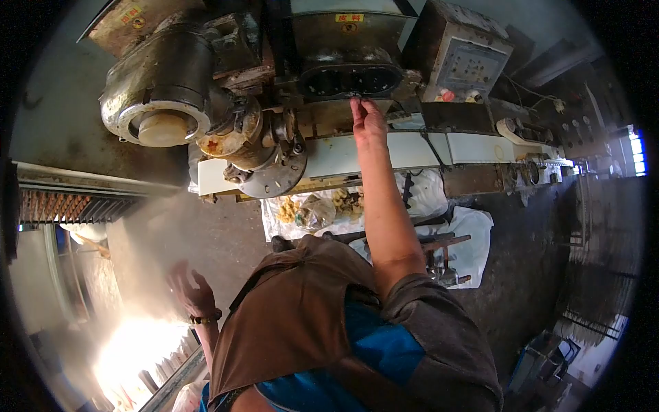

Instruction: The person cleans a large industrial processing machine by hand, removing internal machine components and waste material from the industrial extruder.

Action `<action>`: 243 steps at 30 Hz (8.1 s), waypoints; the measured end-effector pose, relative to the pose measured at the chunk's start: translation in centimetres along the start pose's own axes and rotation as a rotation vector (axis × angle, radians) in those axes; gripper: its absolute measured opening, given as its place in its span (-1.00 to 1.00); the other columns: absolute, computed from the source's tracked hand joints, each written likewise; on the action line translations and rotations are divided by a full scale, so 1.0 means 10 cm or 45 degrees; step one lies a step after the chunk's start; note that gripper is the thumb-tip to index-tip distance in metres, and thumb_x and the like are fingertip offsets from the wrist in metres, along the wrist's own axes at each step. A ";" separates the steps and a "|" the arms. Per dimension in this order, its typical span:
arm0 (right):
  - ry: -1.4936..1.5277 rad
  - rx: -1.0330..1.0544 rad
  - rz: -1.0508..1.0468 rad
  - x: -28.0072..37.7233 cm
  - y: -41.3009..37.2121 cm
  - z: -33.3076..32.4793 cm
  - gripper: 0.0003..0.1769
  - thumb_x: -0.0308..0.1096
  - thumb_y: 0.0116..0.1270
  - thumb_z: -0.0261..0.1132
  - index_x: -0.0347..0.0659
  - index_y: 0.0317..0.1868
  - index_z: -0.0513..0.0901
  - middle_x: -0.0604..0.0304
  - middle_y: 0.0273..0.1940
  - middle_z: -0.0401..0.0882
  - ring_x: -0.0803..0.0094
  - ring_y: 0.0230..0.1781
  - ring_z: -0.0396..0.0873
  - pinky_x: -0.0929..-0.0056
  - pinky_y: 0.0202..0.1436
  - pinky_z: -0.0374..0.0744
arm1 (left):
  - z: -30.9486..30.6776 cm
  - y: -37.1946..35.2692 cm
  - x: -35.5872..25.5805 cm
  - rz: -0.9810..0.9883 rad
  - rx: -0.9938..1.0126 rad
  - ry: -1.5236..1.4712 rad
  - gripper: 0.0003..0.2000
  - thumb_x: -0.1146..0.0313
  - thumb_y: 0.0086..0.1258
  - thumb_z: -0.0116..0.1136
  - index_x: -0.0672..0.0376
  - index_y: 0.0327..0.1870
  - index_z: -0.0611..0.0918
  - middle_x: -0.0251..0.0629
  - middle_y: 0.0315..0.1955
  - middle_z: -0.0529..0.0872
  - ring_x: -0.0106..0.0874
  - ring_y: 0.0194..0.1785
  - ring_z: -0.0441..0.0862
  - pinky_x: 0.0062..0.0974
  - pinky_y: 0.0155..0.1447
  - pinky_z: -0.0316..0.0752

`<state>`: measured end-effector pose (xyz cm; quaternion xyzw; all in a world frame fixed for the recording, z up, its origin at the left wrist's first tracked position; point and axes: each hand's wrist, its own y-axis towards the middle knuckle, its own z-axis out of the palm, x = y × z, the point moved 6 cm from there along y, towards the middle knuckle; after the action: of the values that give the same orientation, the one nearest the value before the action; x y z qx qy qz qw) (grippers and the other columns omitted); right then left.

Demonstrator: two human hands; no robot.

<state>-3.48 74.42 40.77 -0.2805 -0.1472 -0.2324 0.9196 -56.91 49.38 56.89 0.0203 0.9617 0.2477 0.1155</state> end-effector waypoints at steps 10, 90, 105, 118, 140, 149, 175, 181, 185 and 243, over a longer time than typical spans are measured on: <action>-0.400 0.143 -0.534 0.67 -0.37 0.48 -0.84 -0.70 0.29 0.32 -0.38 -0.14 0.63 0.03 -0.21 0.69 0.18 -0.25 0.74 0.20 -0.13 0.84 | 0.03 0.00 0.03 0.014 -0.022 0.012 -0.69 0.57 0.29 0.16 0.24 0.06 0.63 -0.02 0.03 0.68 0.02 0.13 0.58 -0.06 0.25 0.47; -0.778 0.837 0.040 0.10 -0.91 0.96 -0.77 -0.49 0.30 0.44 -0.26 -0.04 0.70 0.21 -0.23 0.72 0.45 -0.25 0.63 0.45 -0.10 0.58 | 0.11 -0.12 0.12 0.059 0.147 -0.064 -0.70 0.61 0.28 0.16 0.24 0.05 0.61 -0.01 -0.01 0.65 0.00 0.07 0.60 -0.10 0.16 0.51; -1.999 0.034 -0.148 1.29 -0.83 -1.47 -0.76 -0.28 0.33 0.46 -0.26 -0.10 0.74 0.31 -0.38 0.70 0.53 -0.44 0.58 0.47 -0.27 0.57 | 0.37 0.31 -0.21 0.344 0.170 -0.090 -0.78 0.61 0.24 0.15 0.25 -0.09 0.66 -0.11 -0.07 0.67 -0.13 0.05 0.58 -0.18 0.11 0.54; -2.668 0.330 -0.945 1.42 -0.47 -2.22 -0.84 -0.43 0.13 0.35 -0.15 -0.26 0.79 0.10 -0.27 0.80 0.21 -0.25 0.77 0.31 -0.11 0.69 | 0.30 0.36 -0.41 0.396 0.175 -0.084 -0.79 0.62 0.24 0.16 0.23 -0.11 0.66 -0.10 -0.09 0.68 -0.13 0.04 0.59 -0.15 0.15 0.51; -2.711 0.700 -1.471 0.23 -0.92 1.34 -0.59 -0.20 0.45 0.12 -0.29 0.12 0.65 -0.10 0.17 0.64 -0.07 0.13 0.60 0.10 0.22 0.57 | -0.91 1.77 -1.46 0.620 -0.669 0.070 -0.68 0.35 0.41 0.10 0.31 0.09 0.65 -0.04 0.10 0.66 -0.04 0.26 0.54 -0.10 0.30 0.46; -2.830 0.863 -1.650 -0.17 0.26 1.18 -0.43 -0.06 0.40 0.22 -0.24 0.29 0.56 -0.17 0.13 0.57 -0.10 0.12 0.55 -0.01 0.30 0.49 | -1.00 2.39 -1.86 0.737 -0.780 -0.083 -0.65 0.34 0.32 0.16 0.26 0.10 0.66 -0.09 0.07 0.67 -0.04 0.21 0.55 -0.11 0.30 0.41; -2.204 0.666 -1.503 0.02 1.73 2.16 -0.43 -0.16 0.32 0.27 -0.25 0.29 0.56 -0.18 0.13 0.59 -0.11 0.15 0.55 0.00 0.33 0.48 | -0.65 3.23 -2.32 0.628 -0.409 0.096 -0.61 0.22 0.25 0.13 0.25 0.04 0.67 -0.01 0.09 0.63 0.01 0.24 0.52 0.02 0.32 0.37; -2.094 0.703 -1.475 -0.08 2.11 2.32 -0.43 -0.19 0.30 0.28 -0.25 0.29 0.56 -0.18 0.13 0.59 -0.12 0.15 0.55 0.00 0.34 0.47 | -0.60 3.22 -2.32 0.530 -0.351 0.169 -0.55 0.08 0.35 0.08 0.25 0.08 0.65 -0.02 0.11 0.62 0.04 0.28 0.47 0.04 0.34 0.36; -2.038 0.730 -1.465 -0.14 2.32 2.40 -0.42 -0.20 0.29 0.29 -0.25 0.29 0.56 -0.18 0.13 0.59 -0.12 0.16 0.55 0.00 0.34 0.47 | -0.54 3.22 -2.31 0.503 -0.307 0.277 -0.48 -0.03 0.43 0.04 0.24 0.17 0.60 -0.03 0.15 0.60 0.05 0.29 0.45 0.10 0.33 0.34; -1.421 1.379 -1.086 -1.04 3.10 3.33 -0.36 -0.37 0.17 0.38 -0.18 0.32 0.57 -0.15 0.10 0.64 -0.06 0.14 0.60 0.05 0.28 0.53 | -0.43 3.38 -2.68 0.615 -0.221 0.352 -0.73 0.38 0.25 0.07 0.21 -0.06 0.66 -0.13 -0.01 0.66 -0.12 0.11 0.56 0.00 0.19 0.48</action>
<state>-1.19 120.28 49.35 0.1993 -0.7560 -0.2832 0.5554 -32.42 74.43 82.51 0.2046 0.9110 0.3497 -0.0776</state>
